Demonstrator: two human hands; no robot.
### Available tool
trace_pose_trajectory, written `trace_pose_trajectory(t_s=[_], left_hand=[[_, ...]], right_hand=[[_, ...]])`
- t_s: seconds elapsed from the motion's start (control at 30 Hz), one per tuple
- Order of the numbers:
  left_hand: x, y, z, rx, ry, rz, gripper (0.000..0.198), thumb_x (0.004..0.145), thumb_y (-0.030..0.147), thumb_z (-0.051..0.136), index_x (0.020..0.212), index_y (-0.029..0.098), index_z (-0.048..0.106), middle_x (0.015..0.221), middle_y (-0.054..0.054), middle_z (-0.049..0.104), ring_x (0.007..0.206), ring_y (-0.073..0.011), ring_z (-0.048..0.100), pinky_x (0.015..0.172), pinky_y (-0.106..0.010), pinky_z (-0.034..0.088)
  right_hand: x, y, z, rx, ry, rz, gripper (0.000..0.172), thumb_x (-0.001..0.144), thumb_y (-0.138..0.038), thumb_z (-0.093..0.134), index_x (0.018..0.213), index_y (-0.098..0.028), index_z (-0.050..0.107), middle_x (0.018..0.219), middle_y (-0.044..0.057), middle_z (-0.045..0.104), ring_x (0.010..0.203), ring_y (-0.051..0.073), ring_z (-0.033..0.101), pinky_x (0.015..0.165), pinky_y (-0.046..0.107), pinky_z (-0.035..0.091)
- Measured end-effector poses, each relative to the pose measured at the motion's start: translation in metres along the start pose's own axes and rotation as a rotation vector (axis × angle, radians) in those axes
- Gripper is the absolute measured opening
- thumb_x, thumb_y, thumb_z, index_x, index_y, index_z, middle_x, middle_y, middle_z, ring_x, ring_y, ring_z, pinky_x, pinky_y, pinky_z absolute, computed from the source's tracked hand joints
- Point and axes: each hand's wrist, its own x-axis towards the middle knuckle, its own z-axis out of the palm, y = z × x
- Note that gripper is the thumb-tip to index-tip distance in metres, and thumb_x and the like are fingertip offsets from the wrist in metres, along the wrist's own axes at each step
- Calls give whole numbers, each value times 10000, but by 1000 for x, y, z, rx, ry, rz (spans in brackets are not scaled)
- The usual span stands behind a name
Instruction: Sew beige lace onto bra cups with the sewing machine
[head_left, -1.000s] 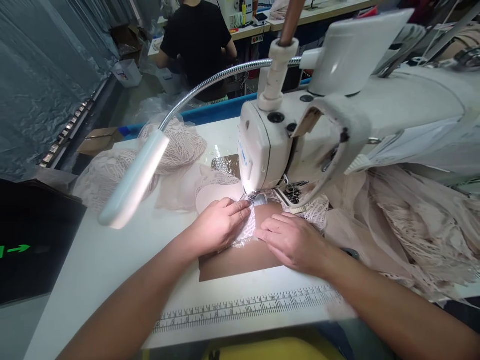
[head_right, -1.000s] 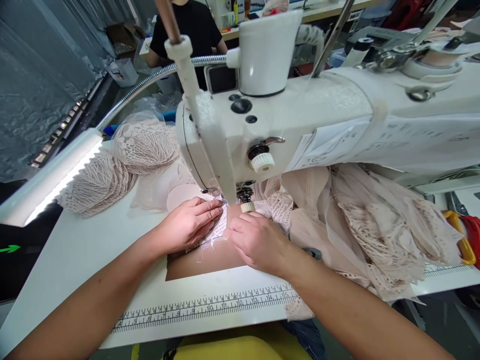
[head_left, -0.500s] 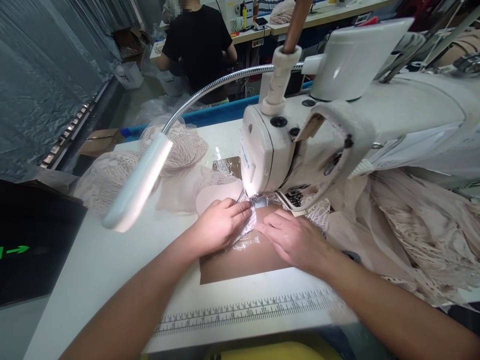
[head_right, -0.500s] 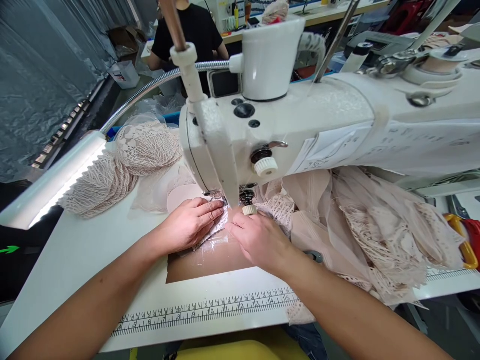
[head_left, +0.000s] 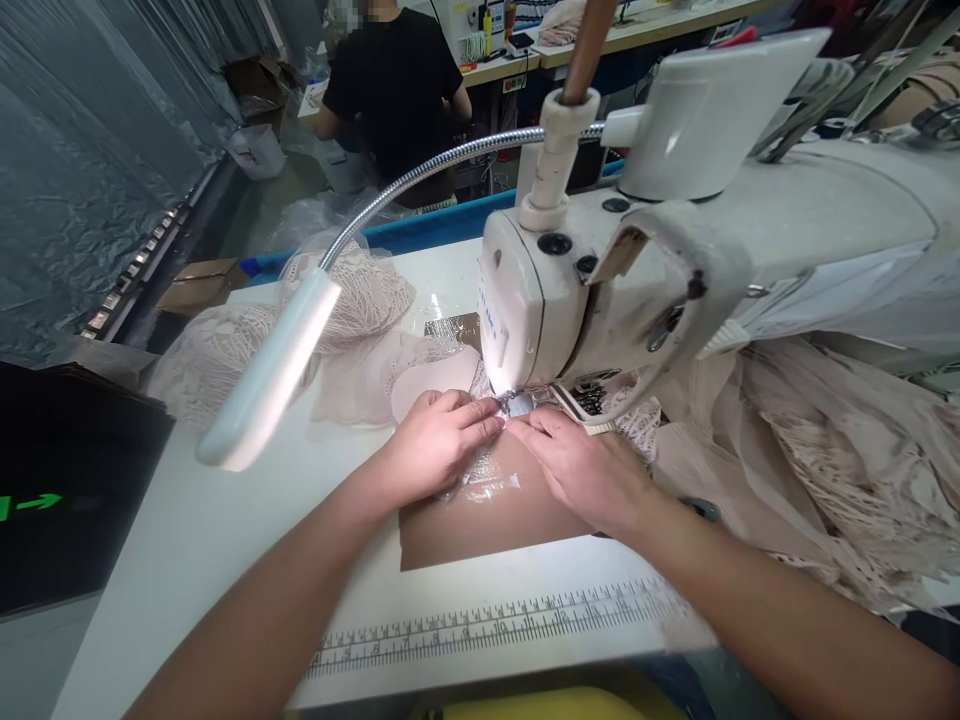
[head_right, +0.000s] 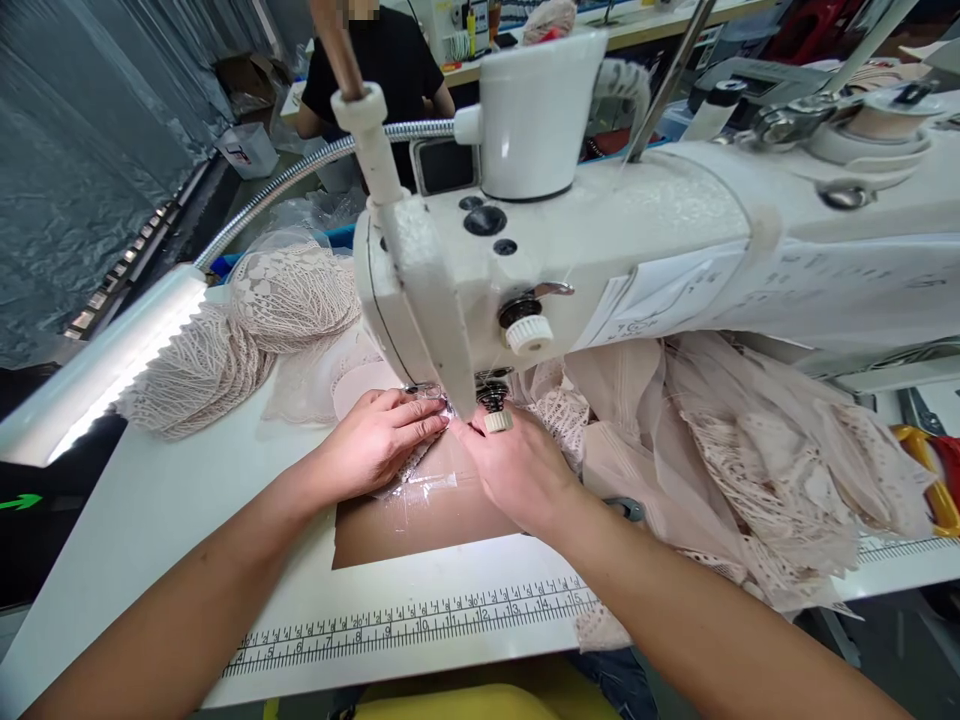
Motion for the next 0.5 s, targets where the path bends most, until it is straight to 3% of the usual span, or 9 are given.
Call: trace_pose_trajectory(t_s=[0.4, 0.5], left_hand=[[1, -2, 1, 28, 9, -73, 415, 911, 186, 444, 1321, 174, 511, 1350, -72, 544, 976, -250, 498, 819, -407, 399], [2, -2, -1, 45, 13, -71, 401, 924, 201, 421, 1314, 172, 510, 1338, -95, 547, 1051, -274, 495, 856, -428, 401]], right_hand=[[0, 2, -2, 103, 2, 12, 388, 822, -71, 449, 1101, -200, 686, 742, 23, 603, 639, 150, 467, 530, 276, 318], [0, 2, -3, 128, -4, 14, 378, 820, -63, 452, 1082, -198, 688, 765, 20, 626, 624, 139, 475, 532, 264, 337]])
